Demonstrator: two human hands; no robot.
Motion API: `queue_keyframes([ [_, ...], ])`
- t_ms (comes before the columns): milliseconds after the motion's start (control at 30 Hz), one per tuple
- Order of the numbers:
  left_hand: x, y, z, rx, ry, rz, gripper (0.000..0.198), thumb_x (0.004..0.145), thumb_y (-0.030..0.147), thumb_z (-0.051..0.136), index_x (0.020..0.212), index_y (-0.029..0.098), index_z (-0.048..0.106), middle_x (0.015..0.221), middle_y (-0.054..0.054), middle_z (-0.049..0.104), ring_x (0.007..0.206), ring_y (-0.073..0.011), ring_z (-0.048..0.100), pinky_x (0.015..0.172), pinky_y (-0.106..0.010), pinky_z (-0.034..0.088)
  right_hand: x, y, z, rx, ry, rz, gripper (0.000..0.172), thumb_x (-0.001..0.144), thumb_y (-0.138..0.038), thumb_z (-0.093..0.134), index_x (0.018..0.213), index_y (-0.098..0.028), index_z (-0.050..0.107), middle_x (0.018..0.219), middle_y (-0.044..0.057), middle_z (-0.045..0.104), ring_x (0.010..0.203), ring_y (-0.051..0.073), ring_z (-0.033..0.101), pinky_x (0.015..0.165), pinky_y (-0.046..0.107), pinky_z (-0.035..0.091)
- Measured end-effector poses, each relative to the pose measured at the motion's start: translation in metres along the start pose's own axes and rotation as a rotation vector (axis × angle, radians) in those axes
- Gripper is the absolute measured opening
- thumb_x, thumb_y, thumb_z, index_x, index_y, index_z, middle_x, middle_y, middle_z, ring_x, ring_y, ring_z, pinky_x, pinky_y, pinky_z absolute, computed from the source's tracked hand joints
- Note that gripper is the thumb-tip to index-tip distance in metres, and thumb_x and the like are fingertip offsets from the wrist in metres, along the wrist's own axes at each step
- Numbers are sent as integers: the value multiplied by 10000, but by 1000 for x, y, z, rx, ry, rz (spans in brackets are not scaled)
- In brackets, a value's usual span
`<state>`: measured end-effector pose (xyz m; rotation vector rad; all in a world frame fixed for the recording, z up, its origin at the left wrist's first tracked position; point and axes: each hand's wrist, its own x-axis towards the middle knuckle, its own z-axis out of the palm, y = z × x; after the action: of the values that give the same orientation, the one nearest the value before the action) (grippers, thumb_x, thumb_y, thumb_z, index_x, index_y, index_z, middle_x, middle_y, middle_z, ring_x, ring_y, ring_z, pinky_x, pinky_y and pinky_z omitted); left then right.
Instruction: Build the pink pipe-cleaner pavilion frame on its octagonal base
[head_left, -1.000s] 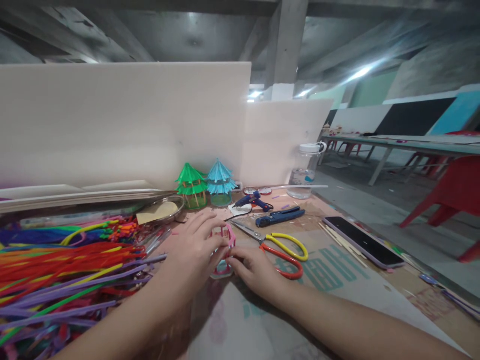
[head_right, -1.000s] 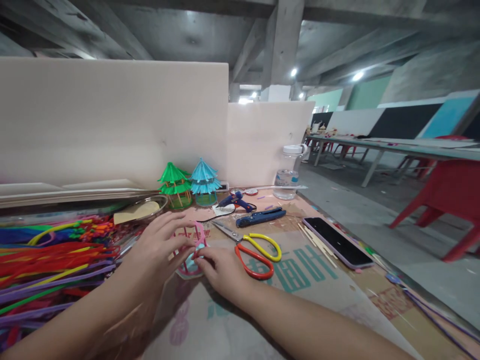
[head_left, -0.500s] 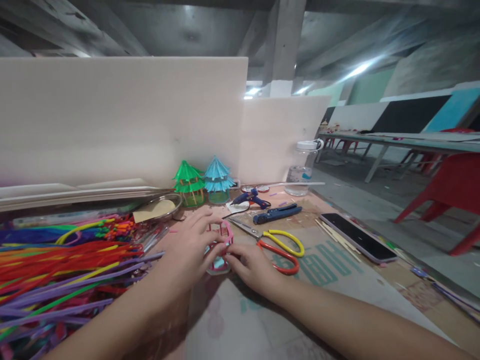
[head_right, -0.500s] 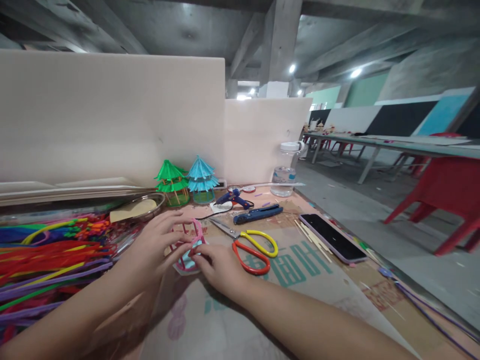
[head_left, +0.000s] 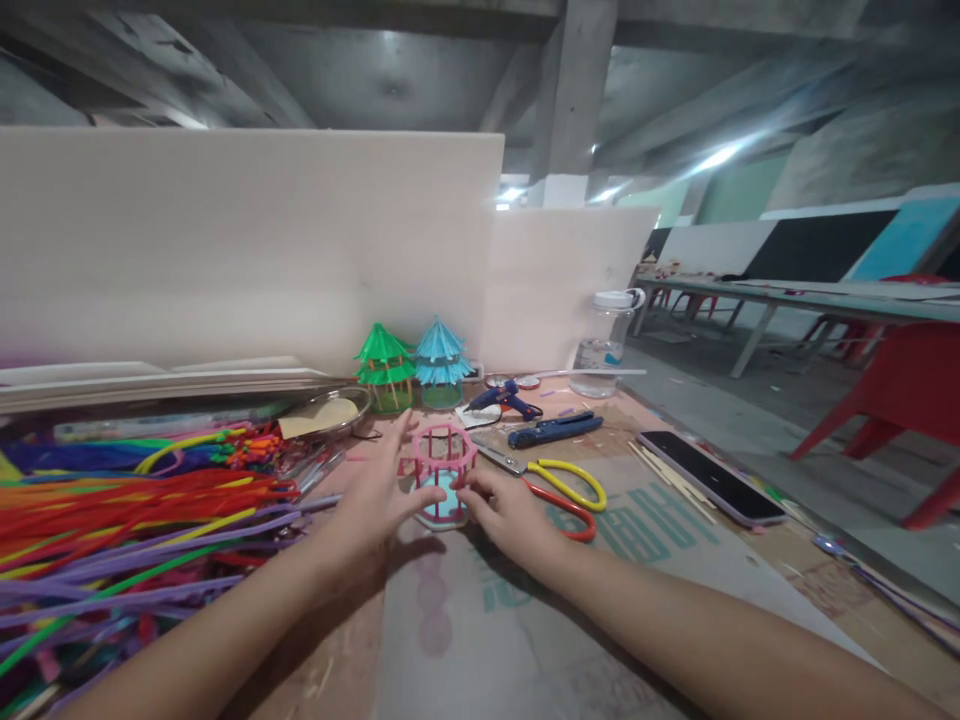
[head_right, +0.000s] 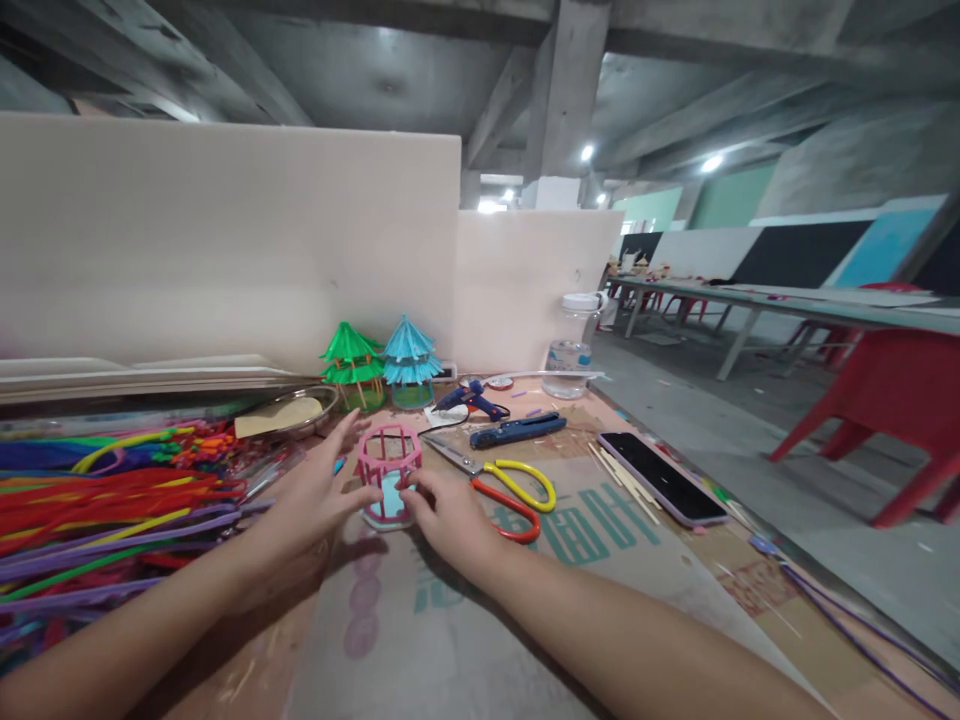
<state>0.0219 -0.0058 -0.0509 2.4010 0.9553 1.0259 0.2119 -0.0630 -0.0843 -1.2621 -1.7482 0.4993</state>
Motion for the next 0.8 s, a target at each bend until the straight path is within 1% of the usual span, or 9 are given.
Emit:
queue_keyframes([
  [33, -5, -6, 6, -100, -12, -42, 914, 795, 392, 682, 1507, 227, 132, 1454, -201, 435, 1288, -321, 493, 1042, -557, 412, 0, 0, 1, -4, -3, 8, 149, 860, -198, 531, 849, -180, 679, 685, 4, 652, 645, 148, 569, 615, 239, 403],
  [67, -9, -12, 11, -173, -59, -84, 940, 796, 388, 674, 1514, 229, 88, 1429, -192, 468, 1275, -318, 508, 1041, -564, 410, 0, 1, 1, -12, -6, 17, 142, 855, -199, 536, 846, -180, 677, 667, -3, 641, 631, 146, 561, 604, 237, 395],
  [133, -15, -19, 20, -231, -60, -148, 1032, 709, 393, 747, 1513, 205, 128, 1402, -175, 497, 1334, -337, 439, 1089, -554, 358, 0, 1, 2, -25, -8, 26, 140, 852, -200, 535, 835, -175, 672, 647, -7, 625, 616, 144, 552, 594, 237, 384],
  [200, -17, -21, 24, -244, -45, -173, 1022, 674, 386, 767, 1501, 190, 199, 1408, -160, 490, 1370, -340, 384, 1133, -531, 300, 0, 2, 3, -33, -8, 8, 146, 855, -198, 525, 823, -173, 665, 659, 0, 628, 630, 150, 559, 603, 243, 388],
  [267, -16, -19, 26, -248, -45, -137, 952, 692, 357, 747, 1486, 190, 249, 1411, -148, 485, 1350, -330, 412, 1136, -514, 303, -1, 2, 2, -30, -8, -27, 150, 857, -188, 512, 823, -176, 658, 701, 13, 649, 669, 159, 577, 628, 250, 407],
  [400, -11, -14, 26, -202, -54, 44, 793, 740, 287, 702, 1440, 224, 336, 1354, -118, 537, 1287, -303, 473, 1107, -494, 356, -3, 2, 1, -9, 10, -87, 148, 851, -171, 508, 846, -180, 656, 817, 48, 701, 759, 183, 621, 707, 279, 458],
  [500, -10, -15, 27, -154, 11, 143, 714, 759, 264, 669, 1404, 215, 365, 1358, -126, 518, 1270, -301, 475, 1089, -494, 375, -5, 0, 0, 7, 48, -130, 153, 850, -182, 512, 862, -183, 664, 842, 59, 719, 778, 191, 641, 724, 291, 482],
  [633, -12, -18, 29, -77, 115, 173, 638, 775, 298, 667, 1342, 197, 390, 1288, -129, 540, 1186, -290, 531, 1028, -485, 434, -6, -1, -1, 54, 64, -218, 201, 856, -183, 484, 916, -190, 675, 895, 52, 735, 821, 186, 658, 749, 288, 502],
  [800, -14, -21, 30, -28, 138, 154, 577, 768, 278, 666, 1279, 196, 410, 1224, -115, 566, 1123, -275, 565, 966, -469, 483, -7, 0, -3, 62, 80, -204, 205, 860, -195, 487, 922, -189, 683, 900, 47, 740, 830, 184, 665, 759, 285, 512],
])
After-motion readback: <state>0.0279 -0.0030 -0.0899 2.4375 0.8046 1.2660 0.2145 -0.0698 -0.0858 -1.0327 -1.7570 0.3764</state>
